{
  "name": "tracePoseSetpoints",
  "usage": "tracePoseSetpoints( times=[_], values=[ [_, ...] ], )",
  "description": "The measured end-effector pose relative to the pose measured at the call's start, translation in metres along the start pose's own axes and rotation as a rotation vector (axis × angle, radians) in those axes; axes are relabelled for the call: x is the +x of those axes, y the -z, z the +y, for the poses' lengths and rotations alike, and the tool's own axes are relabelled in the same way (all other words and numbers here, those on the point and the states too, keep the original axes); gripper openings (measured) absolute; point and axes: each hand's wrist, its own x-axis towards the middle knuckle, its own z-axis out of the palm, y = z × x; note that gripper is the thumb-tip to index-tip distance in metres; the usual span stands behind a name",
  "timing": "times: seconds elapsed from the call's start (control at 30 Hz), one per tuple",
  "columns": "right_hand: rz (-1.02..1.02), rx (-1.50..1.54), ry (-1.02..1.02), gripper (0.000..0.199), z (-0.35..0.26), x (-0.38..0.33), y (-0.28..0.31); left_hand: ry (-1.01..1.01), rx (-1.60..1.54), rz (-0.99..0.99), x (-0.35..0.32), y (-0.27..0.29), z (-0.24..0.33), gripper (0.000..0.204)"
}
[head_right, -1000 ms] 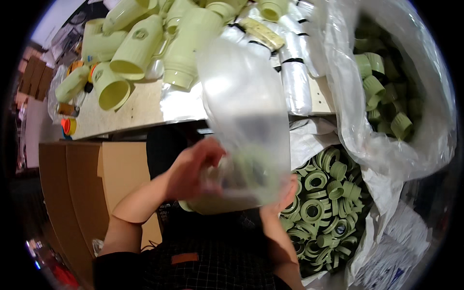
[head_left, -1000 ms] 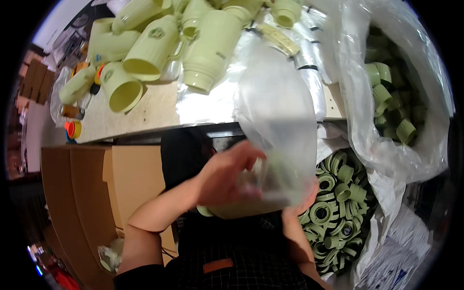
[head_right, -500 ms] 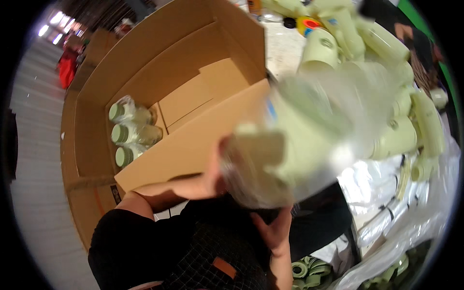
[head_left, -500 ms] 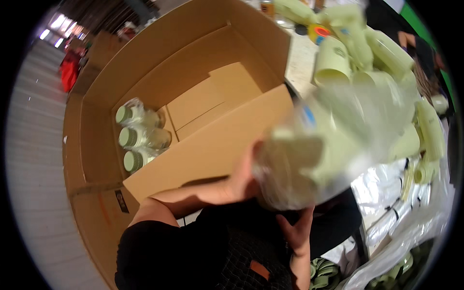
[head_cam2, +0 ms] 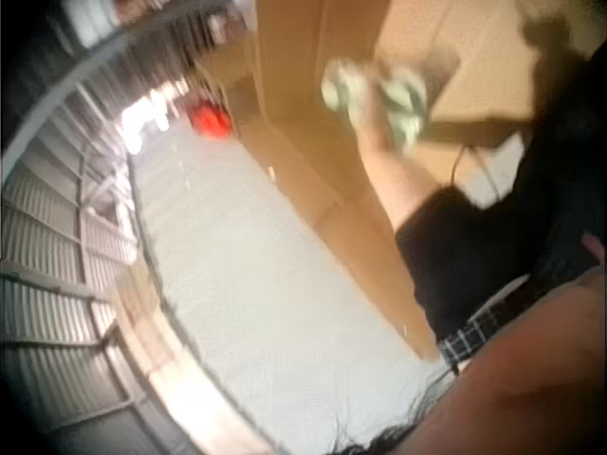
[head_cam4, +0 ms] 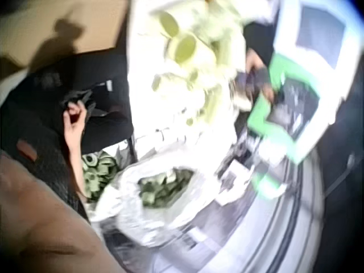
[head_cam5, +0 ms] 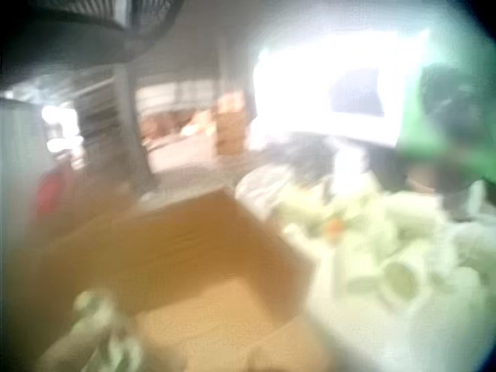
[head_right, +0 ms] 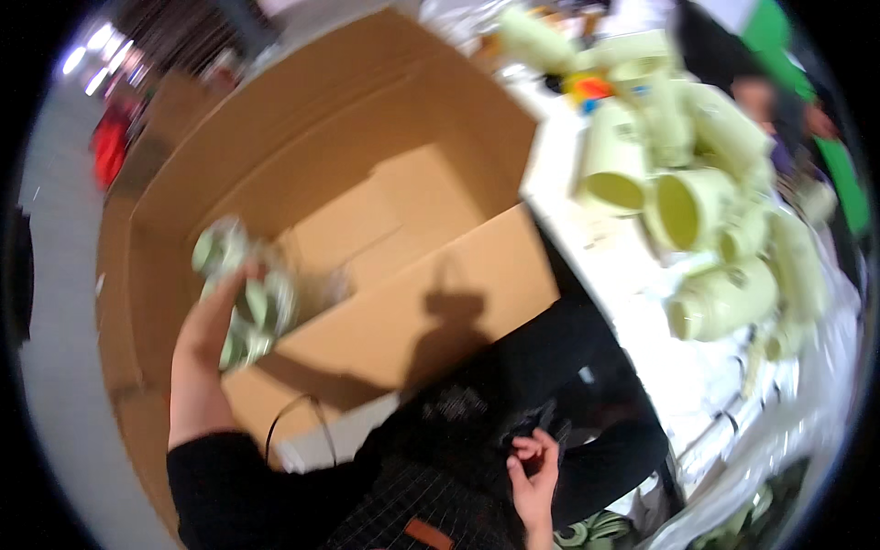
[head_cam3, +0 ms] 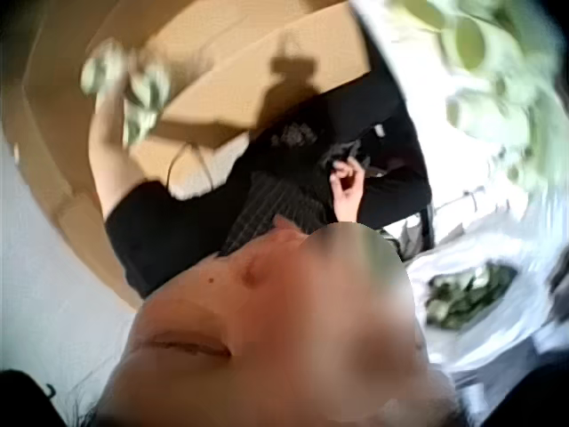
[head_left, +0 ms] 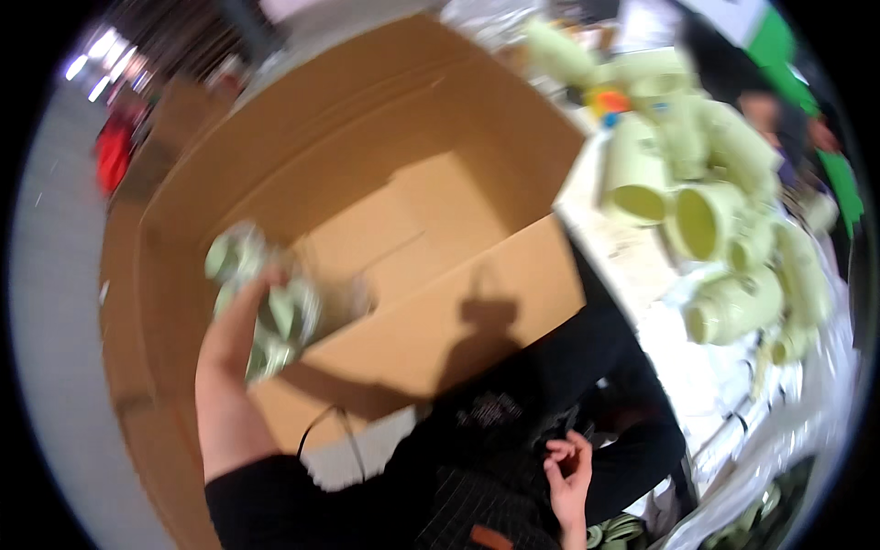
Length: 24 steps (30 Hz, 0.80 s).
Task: The person picks up a light-colored plastic jug, fits a green ring onto the base, and then places the jug inside a clear plastic bag before putting it into a cardboard box.
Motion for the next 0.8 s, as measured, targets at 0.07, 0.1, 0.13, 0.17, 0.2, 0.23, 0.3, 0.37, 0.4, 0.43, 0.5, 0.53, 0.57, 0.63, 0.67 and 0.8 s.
tracePoseSetpoints(
  times=[0.07,0.1,0.13,0.17,0.2,0.23,0.3,0.37,0.4,0.43,0.5,0.53,0.57,0.63,0.67,0.8],
  values=[
    [0.030,-0.026,-0.086,0.057,-0.014,0.000,0.013,-0.220,0.423,-0.194,0.045,-0.045,0.023,0.032],
    [0.058,-0.069,-0.076,0.055,-0.024,0.003,0.024,-0.323,0.589,-0.278,0.062,-0.062,0.034,0.033],
    [0.109,-0.119,-0.020,0.052,-0.029,0.007,0.040,-0.412,0.712,-0.352,0.073,-0.073,0.047,0.034],
    [0.160,-0.173,0.029,0.050,-0.036,0.010,0.056,-0.480,0.795,-0.391,0.082,-0.075,0.052,0.035],
    [0.234,-0.304,0.045,0.045,-0.057,0.017,0.067,-0.491,0.809,-0.409,0.076,-0.091,0.048,0.036],
    [0.230,-0.330,0.145,0.040,-0.073,0.024,0.080,-0.486,0.799,-0.394,0.071,-0.090,0.040,0.037],
    [0.347,-0.310,0.215,0.036,-0.080,0.053,0.111,-0.456,0.801,-0.388,0.043,-0.092,0.017,0.039],
    [0.589,-0.570,0.418,0.038,-0.086,0.103,0.149,-0.331,0.728,-0.386,-0.008,-0.096,-0.013,0.043],
    [0.691,-0.488,0.415,0.043,-0.092,0.118,0.182,-0.251,0.674,-0.420,0.002,-0.090,0.007,0.046],
    [0.748,-0.389,0.448,0.048,-0.099,0.134,0.204,-0.116,0.561,-0.424,-0.011,-0.089,0.014,0.050],
    [1.026,-0.442,0.574,0.061,-0.096,0.169,0.252,0.136,0.349,-0.322,-0.024,-0.076,0.037,0.059],
    [1.150,-0.477,0.592,0.067,-0.087,0.188,0.287,0.192,0.323,-0.222,-0.023,-0.049,0.053,0.064],
    [1.290,-0.554,0.609,0.074,-0.080,0.199,0.319,0.169,0.333,-0.113,-0.004,-0.027,0.101,0.069],
    [1.440,-0.651,0.338,0.093,-0.081,0.204,0.344,0.149,0.430,0.127,-0.004,0.046,0.223,0.065],
    [1.492,-0.629,0.201,0.099,-0.071,0.207,0.360,0.129,0.407,0.329,-0.035,0.073,0.279,0.059],
    [1.280,-0.272,0.187,0.112,-0.050,0.237,0.334,-0.529,0.126,0.820,-0.087,0.157,0.416,0.042]
  ],
)
